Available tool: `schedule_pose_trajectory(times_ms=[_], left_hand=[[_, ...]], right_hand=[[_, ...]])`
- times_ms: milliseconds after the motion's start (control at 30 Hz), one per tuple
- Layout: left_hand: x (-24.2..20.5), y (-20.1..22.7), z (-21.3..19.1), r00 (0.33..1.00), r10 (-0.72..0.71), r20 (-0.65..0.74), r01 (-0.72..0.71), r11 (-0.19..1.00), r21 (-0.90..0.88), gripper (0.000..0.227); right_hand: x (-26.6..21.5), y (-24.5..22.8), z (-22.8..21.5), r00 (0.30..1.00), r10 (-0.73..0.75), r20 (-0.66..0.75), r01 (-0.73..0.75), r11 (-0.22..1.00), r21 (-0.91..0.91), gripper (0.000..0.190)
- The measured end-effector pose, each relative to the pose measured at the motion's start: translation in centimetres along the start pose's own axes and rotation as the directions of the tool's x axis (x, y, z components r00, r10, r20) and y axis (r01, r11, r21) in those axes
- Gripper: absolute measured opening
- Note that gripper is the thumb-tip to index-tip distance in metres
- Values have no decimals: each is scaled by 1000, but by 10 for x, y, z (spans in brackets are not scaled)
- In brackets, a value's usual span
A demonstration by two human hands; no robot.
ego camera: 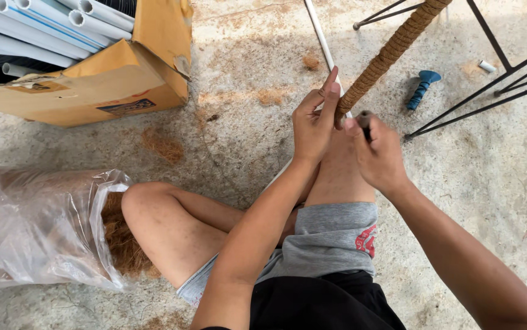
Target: The person sits on the floor and wraps a brown rope around a long metal rod. They use a small tool to tighten the rope and secure it in place. The person also gathers loose fibers from the floor and adds them to the wrapping process.
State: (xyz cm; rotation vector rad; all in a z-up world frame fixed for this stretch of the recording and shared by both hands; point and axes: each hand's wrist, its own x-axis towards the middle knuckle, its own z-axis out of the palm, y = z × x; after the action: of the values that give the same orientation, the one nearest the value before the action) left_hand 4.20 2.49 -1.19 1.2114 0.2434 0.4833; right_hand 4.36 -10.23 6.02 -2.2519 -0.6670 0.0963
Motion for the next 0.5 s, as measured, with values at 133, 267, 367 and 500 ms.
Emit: schedule_pose_trajectory(times_ms=[133, 267, 367, 500], left_hand=[[2, -14, -6, 980, 199, 10, -199, 979, -39, 32], [-4, -19, -5, 993, 115, 5, -112, 974, -197, 36], [-6, -18, 1, 999, 8, -44, -14, 990, -138, 35], [-9, -16, 2, 978, 190, -86, -200, 972, -127, 21]], right_hand=[[7, -15, -18, 955, 72, 287, -55, 996, -68, 30], [24, -18, -45, 884, 113, 454, -177, 979, 102, 33], [35, -24, -53, 853, 245, 461, -319, 943, 90, 32], [45, -35, -57, 846, 289, 448, -327, 945, 8, 36]])
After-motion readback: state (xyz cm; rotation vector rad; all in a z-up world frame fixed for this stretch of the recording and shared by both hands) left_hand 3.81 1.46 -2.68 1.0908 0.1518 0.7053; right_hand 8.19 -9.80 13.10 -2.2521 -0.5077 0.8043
